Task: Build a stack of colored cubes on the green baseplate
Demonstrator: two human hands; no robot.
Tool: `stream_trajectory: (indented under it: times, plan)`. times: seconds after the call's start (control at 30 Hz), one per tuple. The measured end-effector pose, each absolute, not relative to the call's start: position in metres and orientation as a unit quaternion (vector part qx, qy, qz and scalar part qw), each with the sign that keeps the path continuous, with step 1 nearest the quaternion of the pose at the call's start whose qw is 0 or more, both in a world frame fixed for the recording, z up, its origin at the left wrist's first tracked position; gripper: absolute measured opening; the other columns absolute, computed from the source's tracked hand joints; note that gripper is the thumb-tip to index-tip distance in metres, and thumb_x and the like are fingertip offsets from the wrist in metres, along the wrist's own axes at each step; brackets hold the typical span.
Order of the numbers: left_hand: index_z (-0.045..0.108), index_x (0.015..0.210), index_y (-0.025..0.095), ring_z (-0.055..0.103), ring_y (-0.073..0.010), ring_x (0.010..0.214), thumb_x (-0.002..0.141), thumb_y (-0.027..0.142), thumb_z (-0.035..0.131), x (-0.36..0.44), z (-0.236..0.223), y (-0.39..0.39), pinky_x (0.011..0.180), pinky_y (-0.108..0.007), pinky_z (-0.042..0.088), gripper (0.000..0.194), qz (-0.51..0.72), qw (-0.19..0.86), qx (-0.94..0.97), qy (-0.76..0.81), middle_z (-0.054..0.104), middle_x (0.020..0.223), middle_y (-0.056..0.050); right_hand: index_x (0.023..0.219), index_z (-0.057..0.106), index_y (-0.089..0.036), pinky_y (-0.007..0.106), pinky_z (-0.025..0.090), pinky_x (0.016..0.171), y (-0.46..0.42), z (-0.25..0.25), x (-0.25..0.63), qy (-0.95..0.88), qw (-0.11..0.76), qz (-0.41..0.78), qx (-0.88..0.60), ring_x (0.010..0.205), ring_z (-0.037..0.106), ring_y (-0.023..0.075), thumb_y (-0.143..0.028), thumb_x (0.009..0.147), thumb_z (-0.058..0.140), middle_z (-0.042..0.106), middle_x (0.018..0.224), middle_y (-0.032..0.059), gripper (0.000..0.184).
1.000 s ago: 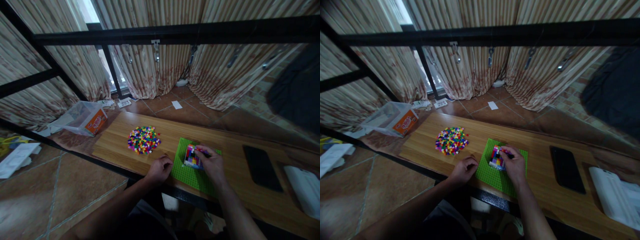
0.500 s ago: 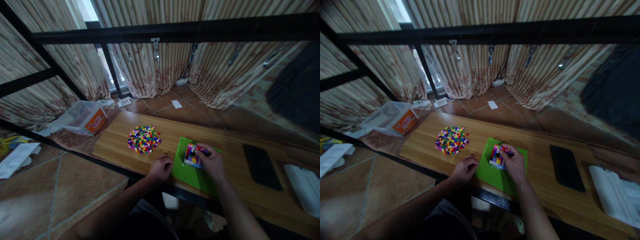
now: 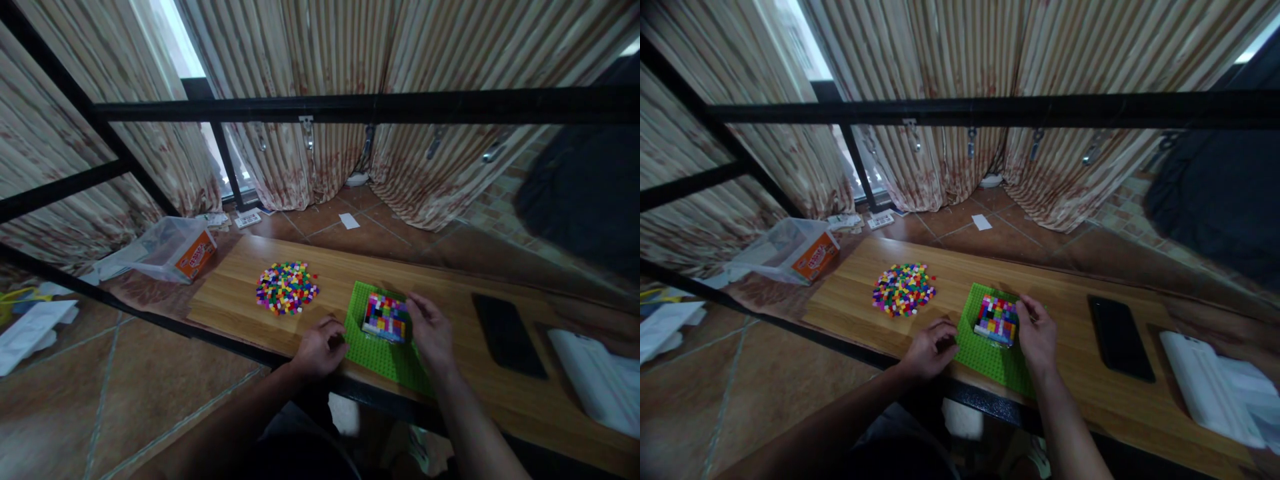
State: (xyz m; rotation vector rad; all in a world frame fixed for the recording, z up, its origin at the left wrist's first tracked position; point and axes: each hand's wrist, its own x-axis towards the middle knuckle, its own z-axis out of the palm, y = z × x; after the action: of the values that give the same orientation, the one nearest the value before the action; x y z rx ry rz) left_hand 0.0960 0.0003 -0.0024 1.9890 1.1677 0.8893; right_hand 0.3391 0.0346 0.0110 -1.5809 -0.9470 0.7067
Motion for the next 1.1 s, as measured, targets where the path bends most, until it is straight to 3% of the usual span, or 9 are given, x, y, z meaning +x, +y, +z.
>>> stream_trajectory:
  times: [0.17,0.4,0.73,0.93,1.1]
  plan:
    - [0.063,0.111,0.021,0.060,-0.0232,0.111,0.071,0.023,0.074,0.098,-0.001,-0.004,0.097,-0.038,0.051,0.042,0.306,0.302,0.799,0.420,0.062,0.119,-0.008,0.103,0.072,-0.016,0.045,0.048,0.094,0.015,-0.008,0.349,-0.433,0.529,0.237,-0.691,0.100,0.066,0.0270,-0.061,0.082,0.055,0.074,0.106,0.0138,0.053]
    - [0.065,0.109,0.020,0.058,-0.0248,0.114,0.074,0.029,0.074,0.099,-0.005,-0.005,0.100,-0.039,0.049,0.038,0.293,0.282,0.820,0.404,0.062,0.119,-0.009,0.106,0.071,-0.012,0.043,0.048,0.094,-0.002,-0.026,0.351,-0.419,0.542,0.181,-0.706,0.105,0.066,0.0286,-0.062,0.090,0.041,0.072,0.111,0.0184,0.060]
    - [0.062,0.114,0.017,0.058,-0.0261,0.111,0.079,0.032,0.070,0.100,-0.009,-0.010,0.100,-0.042,0.049,0.039,0.296,0.271,0.829,0.388,0.062,0.121,-0.011,0.108,0.072,-0.011,0.043,0.046,0.091,0.002,-0.019,0.352,-0.475,0.418,0.159,-0.758,0.103,0.064,0.0326,-0.066,0.085,0.039,0.072,0.112,0.0182,0.068]
    - [0.061,0.110,0.020,0.060,-0.0213,0.113,0.084,0.021,0.062,0.071,-0.003,-0.025,0.098,-0.034,0.053,0.026,0.368,0.294,0.790,0.394,0.062,0.122,-0.009,0.111,0.071,-0.011,0.044,0.047,0.089,0.015,-0.021,0.349,-0.487,0.357,0.153,-0.782,0.103,0.064,0.0341,-0.066,0.085,0.035,0.070,0.114,0.0192,0.071]
    - [0.060,0.111,0.022,0.063,-0.0183,0.109,0.091,0.015,0.051,0.003,0.001,-0.023,0.095,-0.032,0.055,0.023,0.441,0.207,0.727,0.484,0.064,0.117,-0.008,0.111,0.072,-0.013,0.044,0.047,0.090,0.023,-0.026,0.348,-0.479,0.346,0.157,-0.792,0.103,0.064,0.0341,-0.066,0.083,0.038,0.070,0.115,0.0186,0.069]
